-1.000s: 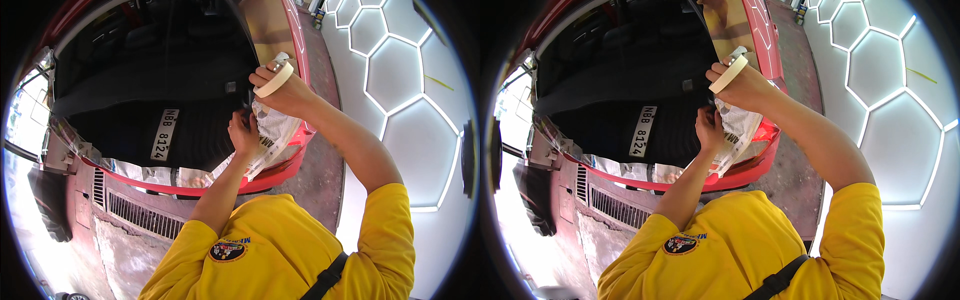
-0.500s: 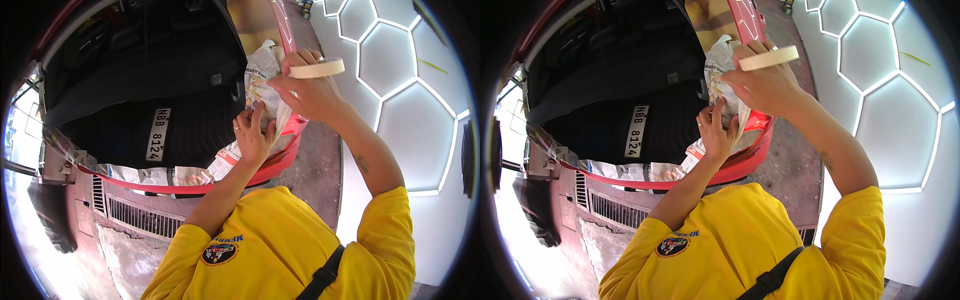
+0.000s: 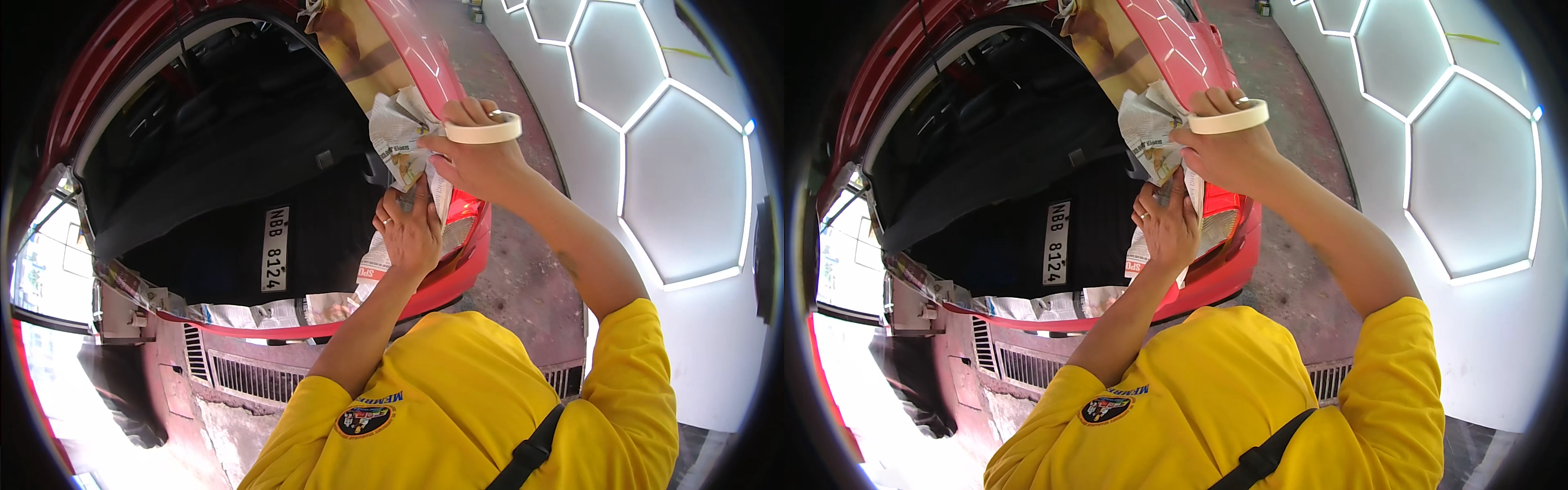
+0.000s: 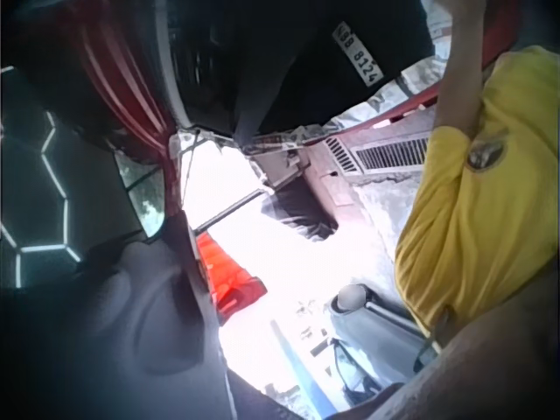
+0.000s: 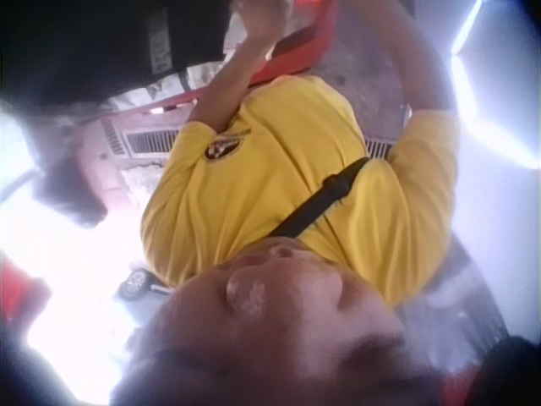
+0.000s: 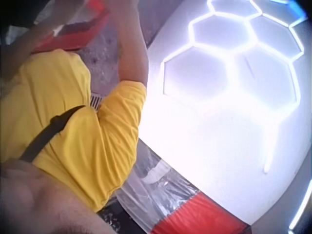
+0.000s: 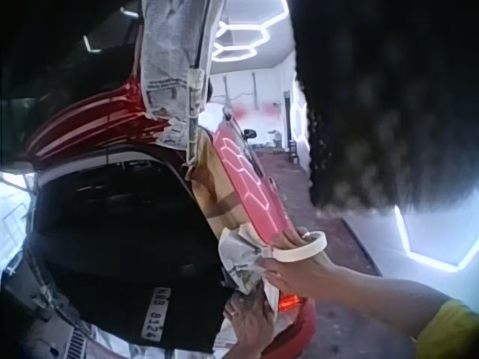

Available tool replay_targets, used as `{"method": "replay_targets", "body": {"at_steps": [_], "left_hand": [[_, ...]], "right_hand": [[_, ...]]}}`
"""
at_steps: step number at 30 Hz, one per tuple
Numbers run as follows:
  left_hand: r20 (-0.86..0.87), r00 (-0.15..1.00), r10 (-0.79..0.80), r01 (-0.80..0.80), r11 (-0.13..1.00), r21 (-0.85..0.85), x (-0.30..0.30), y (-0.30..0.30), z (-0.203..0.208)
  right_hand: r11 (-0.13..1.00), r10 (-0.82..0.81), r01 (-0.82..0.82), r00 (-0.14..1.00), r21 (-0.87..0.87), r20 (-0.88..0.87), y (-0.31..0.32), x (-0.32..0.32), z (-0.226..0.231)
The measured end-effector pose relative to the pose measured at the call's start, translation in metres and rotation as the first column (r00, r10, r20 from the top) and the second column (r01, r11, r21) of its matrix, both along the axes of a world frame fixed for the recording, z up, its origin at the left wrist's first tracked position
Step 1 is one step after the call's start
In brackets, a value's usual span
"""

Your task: The person tapes sheets of newspaper onto the rear bumper and trunk area of a red car using masking tape. They smooth the paper down and secure the edges to cover the vehicle's surface.

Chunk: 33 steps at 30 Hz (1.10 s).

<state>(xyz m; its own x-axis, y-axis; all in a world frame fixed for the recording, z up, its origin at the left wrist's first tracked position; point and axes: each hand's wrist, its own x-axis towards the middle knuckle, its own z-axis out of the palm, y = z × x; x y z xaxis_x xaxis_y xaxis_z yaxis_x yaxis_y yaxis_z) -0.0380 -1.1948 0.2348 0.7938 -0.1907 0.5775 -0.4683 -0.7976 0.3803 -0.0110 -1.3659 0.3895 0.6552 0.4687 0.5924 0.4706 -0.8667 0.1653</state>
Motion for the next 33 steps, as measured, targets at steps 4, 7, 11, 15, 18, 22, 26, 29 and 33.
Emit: {"method": "replay_targets", "body": {"at_steps": [4, 7, 11, 15, 18, 22, 26, 29, 33], "left_hand": [[0.059, 0.997, -0.052, 0.059, 0.99, -0.128, -0.001, 0.009, -0.009], [0.172, 0.984, -0.054, 0.093, 0.97, -0.226, -0.008, 0.024, -0.017], [0.166, 0.976, -0.139, 0.189, 0.919, -0.346, -0.007, 0.025, -0.021], [0.058, 0.995, -0.08, 0.099, 0.781, -0.617, 0.014, 0.011, -0.009], [-0.125, 0.988, -0.093, -0.025, 0.698, -0.716, 0.019, 0.009, 0.006], [-0.045, 0.993, -0.107, 0.033, 0.626, -0.779, 0.027, 0.009, 0.013], [0.141, 0.99, -0.013, 0.104, 0.74, -0.665, 0.029, 0.013, 0.014], [0.108, 0.994, 0.0, 0.084, 0.639, -0.764, 0.023, 0.013, 0.057], [-0.129, 0.982, -0.139, 0.001, 0.682, -0.731, 0.039, 0.016, 0.069]], "right_hand": [[0.984, -0.169, 0.165, 0.984, -0.069, -0.057, 0.023, 0.007, 0.005], [0.98, -0.181, 0.18, 0.983, -0.081, -0.009, 0.025, 0.007, 0.0], [0.996, -0.064, 0.067, 0.996, -0.054, 0.058, 0.03, 0.01, 0.004], [1.0, -0.008, 0.004, 0.989, 0.029, 0.15, 0.043, 0.025, 0.009], [0.967, -0.087, 0.097, 0.995, 0.235, -0.053, 0.047, 0.035, 0.017], [0.977, -0.022, 0.035, 0.998, 0.212, -0.066, 0.041, 0.05, 0.024], [0.983, 0.043, -0.06, 0.994, 0.172, 0.099, 0.031, 0.044, 0.036], [0.981, 0.005, -0.009, 1.0, 0.195, 0.023, 0.008, 0.014, 0.029], [0.996, 0.054, -0.056, 0.998, 0.064, 0.026, 0.004, -0.008, 0.016]]}}
